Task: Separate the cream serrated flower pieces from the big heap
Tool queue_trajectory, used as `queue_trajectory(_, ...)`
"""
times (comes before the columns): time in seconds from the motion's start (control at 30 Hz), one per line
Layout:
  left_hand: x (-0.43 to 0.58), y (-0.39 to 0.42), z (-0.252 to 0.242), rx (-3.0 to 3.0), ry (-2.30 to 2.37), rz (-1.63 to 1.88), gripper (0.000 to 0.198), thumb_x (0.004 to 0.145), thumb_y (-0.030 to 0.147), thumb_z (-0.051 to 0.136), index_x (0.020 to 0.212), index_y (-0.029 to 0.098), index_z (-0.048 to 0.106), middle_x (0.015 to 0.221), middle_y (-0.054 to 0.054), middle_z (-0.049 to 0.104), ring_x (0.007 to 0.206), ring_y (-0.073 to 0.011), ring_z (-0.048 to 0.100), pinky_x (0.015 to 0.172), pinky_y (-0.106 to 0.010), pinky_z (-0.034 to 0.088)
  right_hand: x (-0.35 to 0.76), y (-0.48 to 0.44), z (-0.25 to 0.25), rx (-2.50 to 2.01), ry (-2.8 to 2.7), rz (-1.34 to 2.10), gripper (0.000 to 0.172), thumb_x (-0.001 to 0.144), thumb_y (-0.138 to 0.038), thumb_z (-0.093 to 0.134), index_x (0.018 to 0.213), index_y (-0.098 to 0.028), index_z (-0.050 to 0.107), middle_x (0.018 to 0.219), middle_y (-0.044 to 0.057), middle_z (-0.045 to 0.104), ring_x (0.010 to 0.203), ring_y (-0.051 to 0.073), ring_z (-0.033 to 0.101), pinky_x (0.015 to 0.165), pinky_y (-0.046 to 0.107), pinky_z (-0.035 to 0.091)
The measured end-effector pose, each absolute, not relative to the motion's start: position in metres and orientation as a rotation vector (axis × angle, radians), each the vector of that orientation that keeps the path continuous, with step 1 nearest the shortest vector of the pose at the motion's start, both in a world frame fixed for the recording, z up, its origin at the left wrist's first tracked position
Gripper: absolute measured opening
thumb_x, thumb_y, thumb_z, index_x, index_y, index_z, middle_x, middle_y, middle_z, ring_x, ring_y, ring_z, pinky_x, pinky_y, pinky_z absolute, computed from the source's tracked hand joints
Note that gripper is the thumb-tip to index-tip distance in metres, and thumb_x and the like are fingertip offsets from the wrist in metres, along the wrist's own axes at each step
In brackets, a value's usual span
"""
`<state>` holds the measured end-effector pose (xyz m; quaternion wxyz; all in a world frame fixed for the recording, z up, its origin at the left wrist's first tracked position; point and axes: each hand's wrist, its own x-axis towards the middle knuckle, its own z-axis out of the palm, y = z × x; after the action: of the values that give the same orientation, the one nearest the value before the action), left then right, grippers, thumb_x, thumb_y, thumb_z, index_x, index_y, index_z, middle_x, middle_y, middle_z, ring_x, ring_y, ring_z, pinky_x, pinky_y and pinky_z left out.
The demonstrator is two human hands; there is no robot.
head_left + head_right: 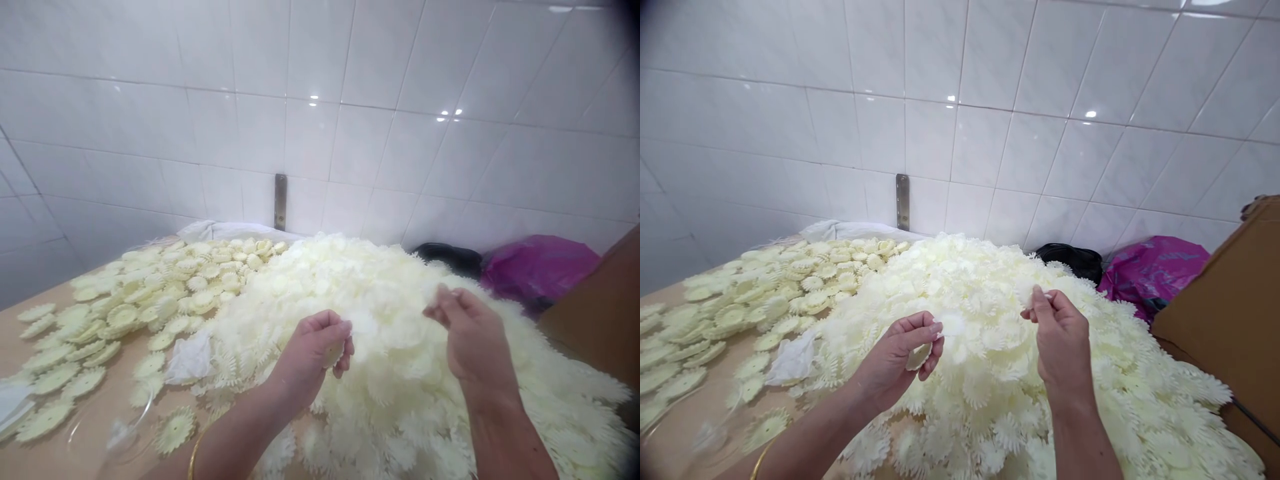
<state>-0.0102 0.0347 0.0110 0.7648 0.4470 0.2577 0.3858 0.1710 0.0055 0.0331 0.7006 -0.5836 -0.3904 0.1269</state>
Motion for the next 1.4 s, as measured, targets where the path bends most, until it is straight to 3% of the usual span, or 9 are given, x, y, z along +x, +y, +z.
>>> queue_trajectory(0.3,-0.006,0.038,0.010,0.979,0.686,0.883,0.021,0.068,0.027,0.062,0.060,0.016,0.046,0.053,0.001,0.052,0.040,-0.0056,0.043,0.040,-0.019,0.028,0.157,0.002,0.036,-1.322,-1.347,0.669,0.030,0.068,-0.041,0.060,0.059,-0.018,0.043,0.059,-0.004,0.038,0.056,0.010,0.037,0.053,0.022,0.032)
queue_trajectory(0.5,-0.007,0.039,0.012,0.979,0.688,0.903,0.023,0.068,0.028,0.062,0.060,0.016,0.045,0.053,0.002,0.052,0.040,-0.0059,0.043,0.040,-0.019,0.028,0.157,0.005,0.029,-1.537,-1.441,0.411,0.028,0.072,-0.040,0.057,0.061,-0.019,0.043,0.059,-0.003,0.044,0.057,0.011,0.041,0.057,0.024,0.033)
queue_trajectory(0.67,-0.008,0.037,0.012,1.003,0.699,0.947,0.023,0.068,0.027,0.062,0.058,0.016,0.045,0.053,0.002,0.051,0.041,-0.0061,0.043,0.040,-0.020,0.029,0.154,0.005,0.028,-1.594,-1.276,0.086,0.028,0.071,-0.044,0.058,0.080,-0.019,0.050,0.078,0.003,0.056,0.072,0.017,0.051,0.068,0.031,0.039)
queue_trajectory(0.83,-0.008,0.034,0.009,1.067,0.651,0.931,0.022,0.069,0.030,0.062,0.060,0.015,0.048,0.054,0.002,0.053,0.042,-0.0067,0.045,0.042,-0.020,0.032,0.141,0.000,0.033,-1.434,-1.407,0.499,0.032,0.074,-0.045,0.056,0.090,-0.018,0.055,0.082,0.006,0.060,0.078,0.019,0.054,0.073,0.032,0.040)
queue_trajectory(0.93,-0.007,0.032,0.008,1.094,0.634,0.902,0.020,0.069,0.030,0.062,0.062,0.015,0.051,0.056,0.001,0.054,0.043,-0.0070,0.046,0.042,-0.021,0.032,0.135,-0.001,0.033,-1.338,-1.526,0.745,0.025,0.077,-0.041,0.051,0.074,-0.017,0.056,0.069,0.002,0.056,0.067,0.016,0.051,0.065,0.028,0.040)
queue_trajectory(1.03,-0.006,0.031,0.010,1.088,0.651,0.894,0.019,0.069,0.029,0.061,0.063,0.015,0.052,0.056,0.001,0.054,0.043,-0.0071,0.046,0.042,-0.020,0.032,0.133,0.001,0.031,-1.337,-1.536,0.706,0.030,0.079,-0.040,0.048,0.060,-0.017,0.047,0.058,-0.002,0.044,0.057,0.011,0.041,0.056,0.024,0.035)
queue_trajectory(1.27,-0.006,0.031,0.008,1.042,0.622,0.814,0.020,0.068,0.030,0.062,0.063,0.015,0.050,0.056,0.001,0.054,0.042,-0.0067,0.046,0.042,-0.020,0.031,0.132,0.005,0.025,-1.379,-1.492,0.636,0.037,0.082,-0.045,0.043,0.057,-0.019,0.033,0.054,-0.005,0.029,0.050,0.009,0.027,0.046,0.022,0.025)
queue_trajectory(1.4,-0.005,0.032,0.006,1.045,0.619,0.860,0.021,0.067,0.029,0.063,0.061,0.016,0.048,0.055,0.001,0.054,0.043,-0.0065,0.045,0.043,-0.020,0.031,0.131,0.004,0.027,-1.299,-1.473,0.785,0.033,0.077,-0.045,0.052,0.061,-0.019,0.038,0.056,-0.005,0.036,0.053,0.009,0.036,0.051,0.022,0.031)
